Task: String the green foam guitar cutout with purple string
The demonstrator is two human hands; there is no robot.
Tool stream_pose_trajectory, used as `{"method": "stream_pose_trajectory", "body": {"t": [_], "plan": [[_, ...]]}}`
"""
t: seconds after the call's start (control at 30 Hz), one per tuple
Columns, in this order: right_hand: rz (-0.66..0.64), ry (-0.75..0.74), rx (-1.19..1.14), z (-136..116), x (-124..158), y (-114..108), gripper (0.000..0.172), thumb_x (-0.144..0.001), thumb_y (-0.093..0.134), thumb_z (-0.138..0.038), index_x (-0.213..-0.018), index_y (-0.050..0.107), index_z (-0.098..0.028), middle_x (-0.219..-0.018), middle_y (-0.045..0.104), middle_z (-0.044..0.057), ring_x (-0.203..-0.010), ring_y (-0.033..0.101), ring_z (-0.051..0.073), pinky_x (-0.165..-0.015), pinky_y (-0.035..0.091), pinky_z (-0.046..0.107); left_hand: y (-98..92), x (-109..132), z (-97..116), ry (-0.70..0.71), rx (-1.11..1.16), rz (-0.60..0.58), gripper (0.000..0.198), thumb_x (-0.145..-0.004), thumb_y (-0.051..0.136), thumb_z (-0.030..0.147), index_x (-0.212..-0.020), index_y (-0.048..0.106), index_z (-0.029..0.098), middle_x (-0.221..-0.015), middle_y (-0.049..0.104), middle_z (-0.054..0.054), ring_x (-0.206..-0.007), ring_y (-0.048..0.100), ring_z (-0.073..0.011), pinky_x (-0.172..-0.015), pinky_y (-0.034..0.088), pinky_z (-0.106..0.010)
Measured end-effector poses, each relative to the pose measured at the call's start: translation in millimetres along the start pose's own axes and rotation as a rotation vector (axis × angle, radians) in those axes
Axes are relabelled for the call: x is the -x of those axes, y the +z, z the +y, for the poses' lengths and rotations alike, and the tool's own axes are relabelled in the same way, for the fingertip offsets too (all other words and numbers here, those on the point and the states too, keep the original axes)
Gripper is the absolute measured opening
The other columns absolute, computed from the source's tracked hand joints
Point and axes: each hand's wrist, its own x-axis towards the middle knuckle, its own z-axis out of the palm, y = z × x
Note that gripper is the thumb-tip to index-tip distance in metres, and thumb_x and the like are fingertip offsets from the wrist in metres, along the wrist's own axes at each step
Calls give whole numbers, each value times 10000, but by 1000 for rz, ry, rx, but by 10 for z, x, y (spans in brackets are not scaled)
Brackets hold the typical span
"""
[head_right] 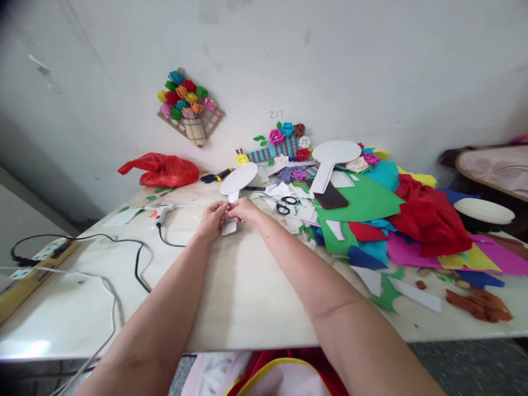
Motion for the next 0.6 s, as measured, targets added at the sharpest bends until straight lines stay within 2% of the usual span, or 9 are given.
{"method": "stream_pose_trajectory", "body": {"t": [0.13,0.23,0.37,0.47,0.6], "plan": [[47,1,86,15,9,60,168,-635,561,-24,-520,516,-138,-314,395,-77,-278,305,26,-299,195,167,28,32,52,-19,-12,44,274,-588,720,326,-699,572,124,-374,320,89,-299,224,-11,-318,105,-168],[36,-40,80,53,0,77,176,-681,559,-76,-527,510,-145,-309,384,-78,-282,322,31,-307,206,164,30,52,79,-35,38,75,268,-576,727,311,-674,562,125,-375,337,86,-293,241,-11,-312,112,-170],[-54,-85,-14,138,-29,51,120,-731,539,-136,-611,542,-139,-406,499,-55,-293,354,28,-308,226,156,0,40,69,-54,142,121,271,-567,733,285,-664,524,142,-359,308,104,-287,247,-11,-315,154,-160],[-121,-100,-70,185,-39,14,90,-738,535,-138,-649,548,-132,-541,592,-33,-297,362,10,-299,236,147,-24,11,40,-63,142,130,258,-573,722,265,-657,508,146,-349,293,108,-279,236,-12,-310,139,-161],[-202,-101,-79,231,-60,-29,92,-729,549,-155,-640,541,-135,-590,618,-23,-299,370,7,-286,242,145,-20,-9,19,-70,87,136,230,-592,686,245,-636,477,160,-330,295,100,-268,242,-28,-305,108,-175]]}}
